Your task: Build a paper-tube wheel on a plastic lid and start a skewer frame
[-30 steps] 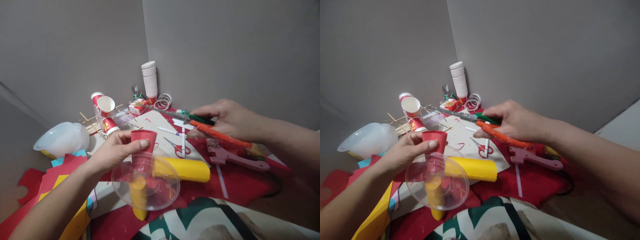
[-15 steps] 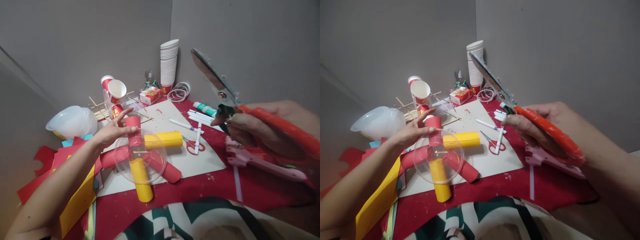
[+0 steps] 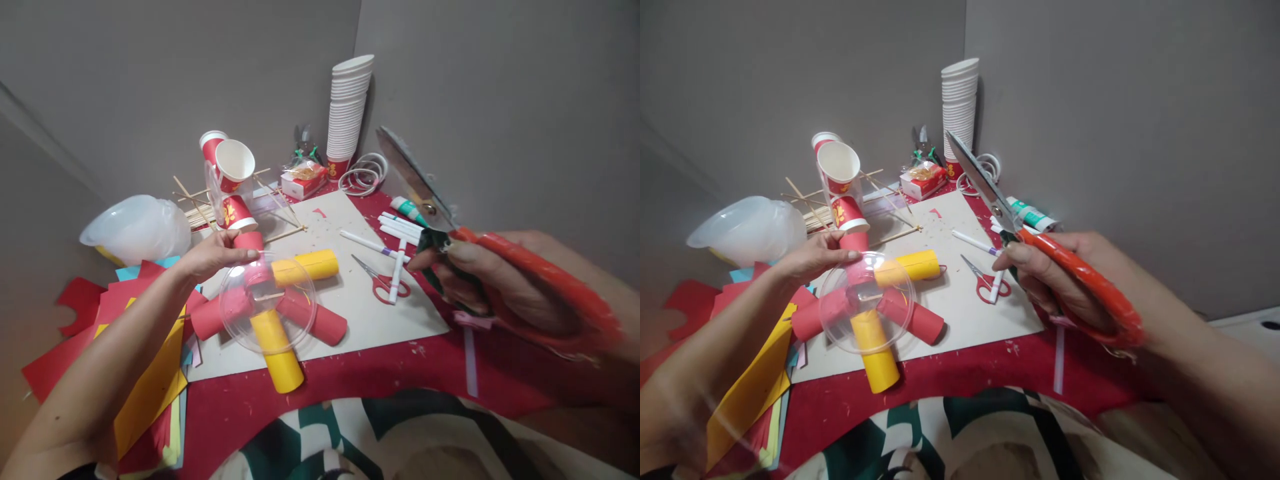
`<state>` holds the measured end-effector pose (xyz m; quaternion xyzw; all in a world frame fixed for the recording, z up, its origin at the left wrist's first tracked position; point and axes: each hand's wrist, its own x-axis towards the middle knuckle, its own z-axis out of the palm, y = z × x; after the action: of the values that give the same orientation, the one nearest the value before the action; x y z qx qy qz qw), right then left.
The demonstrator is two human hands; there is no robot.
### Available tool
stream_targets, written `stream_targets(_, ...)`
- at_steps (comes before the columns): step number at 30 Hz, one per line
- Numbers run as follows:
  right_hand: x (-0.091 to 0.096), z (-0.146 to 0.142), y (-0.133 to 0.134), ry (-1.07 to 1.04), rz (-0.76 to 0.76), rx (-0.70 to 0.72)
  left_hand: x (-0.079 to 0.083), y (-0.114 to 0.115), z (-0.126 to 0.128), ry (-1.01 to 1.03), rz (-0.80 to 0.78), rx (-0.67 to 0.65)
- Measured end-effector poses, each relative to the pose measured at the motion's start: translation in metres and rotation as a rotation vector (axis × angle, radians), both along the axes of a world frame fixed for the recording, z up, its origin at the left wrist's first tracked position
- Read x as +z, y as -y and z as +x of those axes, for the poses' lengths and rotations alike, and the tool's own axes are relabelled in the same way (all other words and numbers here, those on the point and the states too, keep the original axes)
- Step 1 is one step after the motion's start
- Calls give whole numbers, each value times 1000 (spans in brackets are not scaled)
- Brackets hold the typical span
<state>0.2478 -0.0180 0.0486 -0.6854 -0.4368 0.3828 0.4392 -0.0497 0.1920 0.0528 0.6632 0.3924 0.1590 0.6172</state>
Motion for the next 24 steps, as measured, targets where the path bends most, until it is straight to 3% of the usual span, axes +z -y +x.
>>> stream_targets(3, -14, 4, 0, -37, 66, 55, -10, 1, -6, -8, -33, 48)
stream_targets(8, -28, 6, 3, -186, -13, 144, -13, 7, -18, -149, 0, 156)
stream_targets(11, -32, 3, 8, -238, -13, 127, -5, 11, -24, -382, 218, 140)
stream_targets(15, -42, 1, 14, -289, 0, 124, 15, 28, -16, -583, 711, 95)
stream_targets(17, -51, 4, 16, -310, -1, 129, 26, 40, -2, -569, 826, 15)
stream_targets(20, -61, 8, 15, -289, -37, 182, 35, 48, 30, -566, 882, -212)
stream_targets(24, -51, 3, 17, -183, -109, 218, 22, 32, 72, -600, 782, -393)
